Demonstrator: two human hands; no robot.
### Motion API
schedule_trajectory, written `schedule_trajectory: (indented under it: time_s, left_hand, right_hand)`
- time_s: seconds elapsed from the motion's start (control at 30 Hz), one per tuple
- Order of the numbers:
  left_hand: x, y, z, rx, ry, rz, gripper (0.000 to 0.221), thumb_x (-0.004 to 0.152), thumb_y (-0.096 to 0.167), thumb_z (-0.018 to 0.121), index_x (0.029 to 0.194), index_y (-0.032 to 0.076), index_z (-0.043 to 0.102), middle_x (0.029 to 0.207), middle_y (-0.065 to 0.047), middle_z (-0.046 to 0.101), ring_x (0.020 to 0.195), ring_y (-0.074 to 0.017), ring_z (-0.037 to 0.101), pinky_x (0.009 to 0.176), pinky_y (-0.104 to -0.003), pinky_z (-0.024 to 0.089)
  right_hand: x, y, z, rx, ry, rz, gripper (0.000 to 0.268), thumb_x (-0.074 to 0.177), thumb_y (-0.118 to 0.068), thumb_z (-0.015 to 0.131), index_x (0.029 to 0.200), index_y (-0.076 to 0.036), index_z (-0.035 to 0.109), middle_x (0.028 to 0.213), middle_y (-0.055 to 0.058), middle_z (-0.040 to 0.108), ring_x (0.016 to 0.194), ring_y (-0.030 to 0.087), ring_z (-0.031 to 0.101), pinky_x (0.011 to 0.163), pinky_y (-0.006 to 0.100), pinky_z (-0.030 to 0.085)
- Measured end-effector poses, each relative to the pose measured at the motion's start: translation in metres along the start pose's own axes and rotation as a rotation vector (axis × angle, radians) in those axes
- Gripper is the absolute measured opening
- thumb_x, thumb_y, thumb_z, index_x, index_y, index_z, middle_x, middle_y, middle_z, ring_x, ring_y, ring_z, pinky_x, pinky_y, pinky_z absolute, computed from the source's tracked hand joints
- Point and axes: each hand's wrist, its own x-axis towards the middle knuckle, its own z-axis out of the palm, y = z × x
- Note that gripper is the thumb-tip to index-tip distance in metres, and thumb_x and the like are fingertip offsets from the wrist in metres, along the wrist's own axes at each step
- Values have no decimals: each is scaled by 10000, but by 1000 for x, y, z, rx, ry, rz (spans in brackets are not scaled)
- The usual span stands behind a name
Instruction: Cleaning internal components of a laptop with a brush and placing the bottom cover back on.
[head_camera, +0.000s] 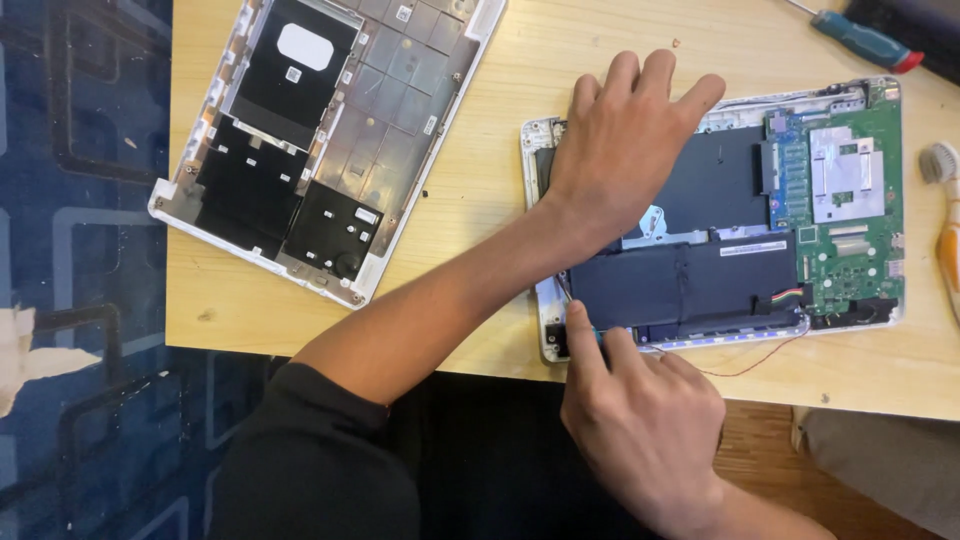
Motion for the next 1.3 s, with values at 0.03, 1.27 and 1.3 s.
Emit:
schedule_trajectory:
  time_s: [0.03,1.27,1.3]
  left_hand:
    - [2,-1,0,3,3,15,366,869,-12,717,1082,247,568,1097,-89,640,880,-265,569,649,-397,436]
    - [22,-20,-40,-761,-56,-24,174,1023,168,539,1087,205,695,824,1,634,844,-218,601,794,-388,458]
    - [24,-19,-53,-890,-32,-14,189,1038,178,534,1118,176,705,897,3,674,813,-172,592,796,-343,471]
  right_hand:
    - [3,0,1,5,3,4,471,799,-91,565,1198,-193,793,654,-42,507,431,149,491,494,307,381]
    - [-14,66,-15,790,146,343,294,939,-88,697,1219,-169,740,786,-53,698,608,94,621,641,250,499]
    - [-22,76,-20,876,146,587,271,919,-70,706,1180,-116,761,926,8,748,765,85,657,749,239,518]
